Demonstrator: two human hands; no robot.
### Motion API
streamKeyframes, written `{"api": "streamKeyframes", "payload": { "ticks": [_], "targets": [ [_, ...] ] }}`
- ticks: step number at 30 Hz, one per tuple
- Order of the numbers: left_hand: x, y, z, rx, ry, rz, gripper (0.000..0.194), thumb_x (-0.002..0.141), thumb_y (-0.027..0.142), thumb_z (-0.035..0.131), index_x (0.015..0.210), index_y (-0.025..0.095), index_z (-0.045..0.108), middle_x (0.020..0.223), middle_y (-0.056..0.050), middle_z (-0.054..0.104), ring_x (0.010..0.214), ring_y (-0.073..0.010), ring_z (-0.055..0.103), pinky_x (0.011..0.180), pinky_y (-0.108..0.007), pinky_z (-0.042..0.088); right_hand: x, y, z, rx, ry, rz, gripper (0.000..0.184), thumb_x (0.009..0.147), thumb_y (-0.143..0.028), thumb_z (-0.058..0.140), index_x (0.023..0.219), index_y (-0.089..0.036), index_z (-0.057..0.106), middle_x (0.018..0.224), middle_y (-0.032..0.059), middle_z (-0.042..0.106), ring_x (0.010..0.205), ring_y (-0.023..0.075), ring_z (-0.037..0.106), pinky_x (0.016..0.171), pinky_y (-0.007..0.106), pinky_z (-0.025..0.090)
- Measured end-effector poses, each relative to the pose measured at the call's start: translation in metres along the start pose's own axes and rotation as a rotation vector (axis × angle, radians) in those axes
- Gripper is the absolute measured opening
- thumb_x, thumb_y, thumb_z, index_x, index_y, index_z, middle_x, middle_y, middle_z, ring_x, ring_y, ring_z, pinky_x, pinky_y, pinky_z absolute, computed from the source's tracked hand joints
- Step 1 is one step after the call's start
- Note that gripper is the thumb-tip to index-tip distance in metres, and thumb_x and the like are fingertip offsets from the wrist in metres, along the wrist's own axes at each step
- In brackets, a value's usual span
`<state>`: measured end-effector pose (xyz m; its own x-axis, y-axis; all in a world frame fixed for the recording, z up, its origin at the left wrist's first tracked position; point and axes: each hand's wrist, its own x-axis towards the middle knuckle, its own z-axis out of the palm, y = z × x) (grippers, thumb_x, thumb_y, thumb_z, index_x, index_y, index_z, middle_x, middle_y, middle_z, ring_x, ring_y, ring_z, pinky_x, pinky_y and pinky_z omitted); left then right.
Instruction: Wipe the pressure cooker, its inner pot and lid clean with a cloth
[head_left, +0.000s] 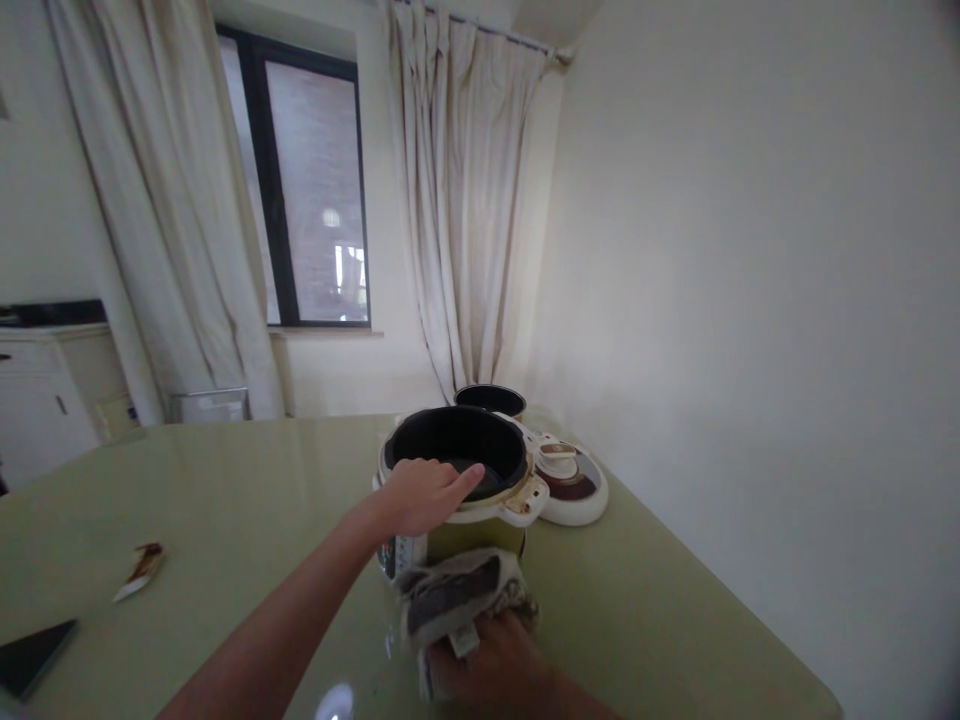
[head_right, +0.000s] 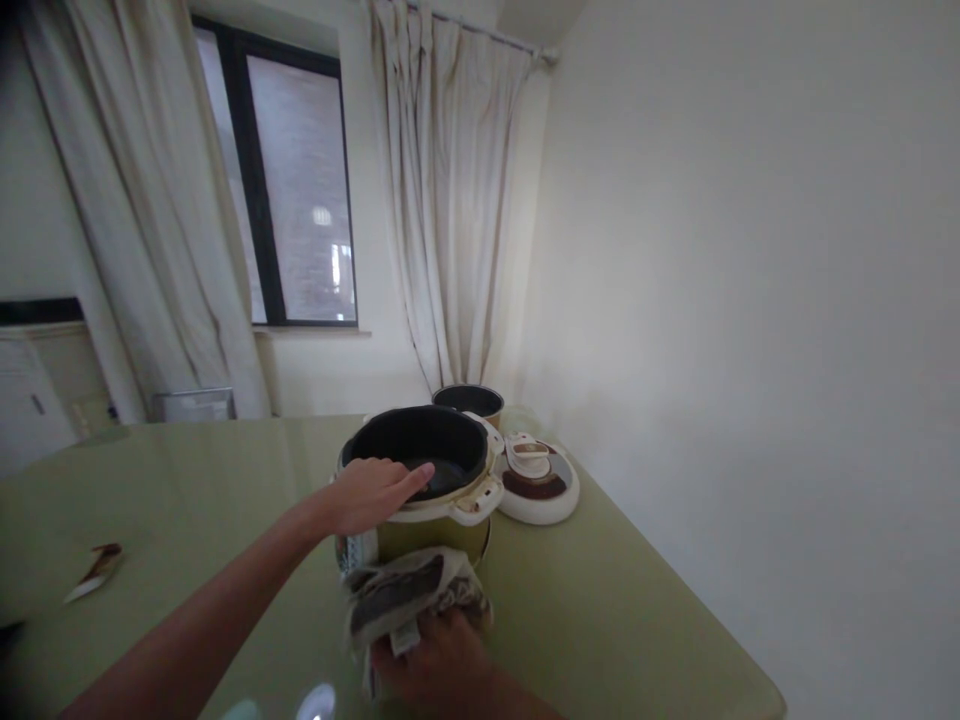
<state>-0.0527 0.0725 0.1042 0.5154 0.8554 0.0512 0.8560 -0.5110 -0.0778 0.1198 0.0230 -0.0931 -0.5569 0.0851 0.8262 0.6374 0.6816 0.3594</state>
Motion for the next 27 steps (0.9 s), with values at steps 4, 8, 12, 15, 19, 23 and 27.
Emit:
{"api": "streamKeyframes", "payload": {
  "ticks": [4,8,12,15,19,23,27],
  "targets": [
    [0.0,0.006,-0.008,-0.032,-0.035,-0.054,0.081,0.107,0.059,0.006,0.116,0.024,0.078,0.107,-0.016,0.081,0.099,-0.0357,0.077,0.078,-0.043,0.053,0.02,0.008,-0.01,0.098,0.003,-0.095,0.024,0.097,-0.025,0.06,0.118,-0.027,0.072,0.104,0.0017,0.078,0.09,0.0188,0.067,0.075,0.031,0.052],
    [-0.001,0.008,-0.013,-0.167,-0.082,-0.11,0.099,0.101,0.071,-0.003,0.097,0.021,0.082,0.109,-0.017,0.082,0.107,-0.0385,0.076,0.081,-0.044,0.052,0.049,0.009,-0.01,0.058,-0.086,0.111,0.053,0.094,-0.036,0.058,0.144,-0.019,0.061,0.126,0.0151,0.074,0.117,0.0307,0.065,0.096,0.044,0.052],
    [-0.002,0.004,-0.015,-0.216,-0.107,-0.09,0.097,0.101,0.073,-0.001,0.094,0.022,0.081,0.105,-0.015,0.082,0.104,-0.0376,0.076,0.079,-0.041,0.051,0.019,-0.004,0.007,0.117,-0.162,0.014,0.046,0.088,-0.037,0.064,0.132,-0.025,0.066,0.124,0.0115,0.075,0.108,0.0288,0.067,0.095,0.043,0.053],
    [-0.004,0.004,-0.014,-0.217,-0.076,-0.071,0.093,0.102,0.072,0.002,0.093,0.023,0.08,0.107,-0.013,0.082,0.105,-0.0362,0.076,0.079,-0.04,0.05,-0.011,0.004,0.006,0.173,-0.115,-0.037,0.035,0.086,-0.034,0.066,0.121,-0.03,0.07,0.115,0.006,0.077,0.101,0.0246,0.068,0.102,0.041,0.051],
    [-0.004,0.007,-0.016,-0.225,-0.081,-0.073,0.089,0.102,0.072,0.005,0.098,0.025,0.081,0.11,-0.012,0.082,0.108,-0.0371,0.075,0.081,-0.041,0.051,0.001,0.028,-0.016,0.1,-0.013,0.071,0.037,0.086,-0.04,0.064,0.118,-0.024,0.072,0.116,0.0107,0.074,0.105,0.0262,0.068,0.112,0.043,0.047],
    [0.001,0.018,-0.02,-0.24,-0.096,-0.073,0.08,0.102,0.072,0.011,0.111,0.03,0.078,0.121,-0.01,0.08,0.114,-0.0379,0.074,0.082,-0.044,0.052,0.043,0.026,-0.013,0.146,0.011,0.093,0.032,0.089,-0.045,0.062,0.109,-0.021,0.071,0.143,0.0142,0.064,0.137,0.0317,0.054,0.124,0.048,0.038],
    [0.003,0.029,-0.014,-0.155,0.023,-0.052,0.074,0.105,0.066,0.014,0.099,0.026,0.077,0.107,-0.012,0.081,0.101,-0.0356,0.077,0.076,-0.041,0.052,0.049,0.007,0.013,0.148,-0.053,-0.195,0.025,0.099,-0.038,0.058,0.112,-0.02,0.07,0.142,0.0074,0.067,0.133,0.0221,0.058,0.123,0.037,0.041]
  ]
}}
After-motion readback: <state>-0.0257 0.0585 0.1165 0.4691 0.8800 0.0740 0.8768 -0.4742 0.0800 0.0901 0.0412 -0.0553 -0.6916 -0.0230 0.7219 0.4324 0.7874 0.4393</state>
